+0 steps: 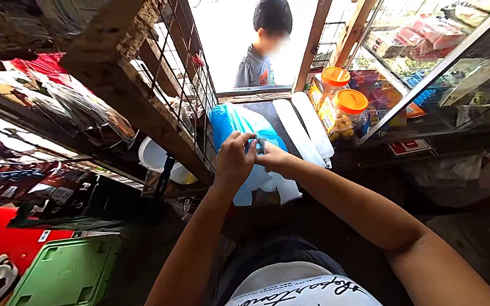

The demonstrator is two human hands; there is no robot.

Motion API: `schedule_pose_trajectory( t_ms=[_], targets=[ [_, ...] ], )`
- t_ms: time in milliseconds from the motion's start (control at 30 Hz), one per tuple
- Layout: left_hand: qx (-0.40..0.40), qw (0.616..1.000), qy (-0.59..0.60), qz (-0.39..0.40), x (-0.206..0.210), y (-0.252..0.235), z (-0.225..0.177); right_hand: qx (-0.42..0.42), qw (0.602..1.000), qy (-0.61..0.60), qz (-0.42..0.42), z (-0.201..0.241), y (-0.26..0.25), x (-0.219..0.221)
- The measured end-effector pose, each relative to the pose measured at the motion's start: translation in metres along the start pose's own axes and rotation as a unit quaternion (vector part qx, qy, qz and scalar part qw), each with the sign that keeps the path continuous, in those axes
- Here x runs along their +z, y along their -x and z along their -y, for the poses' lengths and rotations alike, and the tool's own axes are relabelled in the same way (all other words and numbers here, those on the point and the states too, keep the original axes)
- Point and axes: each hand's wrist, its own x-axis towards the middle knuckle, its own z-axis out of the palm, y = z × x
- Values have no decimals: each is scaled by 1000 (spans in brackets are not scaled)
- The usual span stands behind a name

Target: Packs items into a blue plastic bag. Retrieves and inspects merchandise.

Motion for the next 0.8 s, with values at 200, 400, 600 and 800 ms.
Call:
schedule_pose_trajectory(
  t_ms=[200, 400, 600, 800],
  targets=[
    [9, 1000, 20, 7, 10, 18, 20, -163, 968, 182, -60, -24, 63, -16],
    [3, 999, 9, 32, 6, 19, 16, -339, 806, 334, -352, -173, 69, 5],
    [30, 998, 61, -7, 14, 11, 12, -434, 691, 416, -402, -183, 46, 19],
    [27, 999, 29, -5, 14, 28, 14, -486, 662, 473, -318, -170, 48, 7]
  ],
)
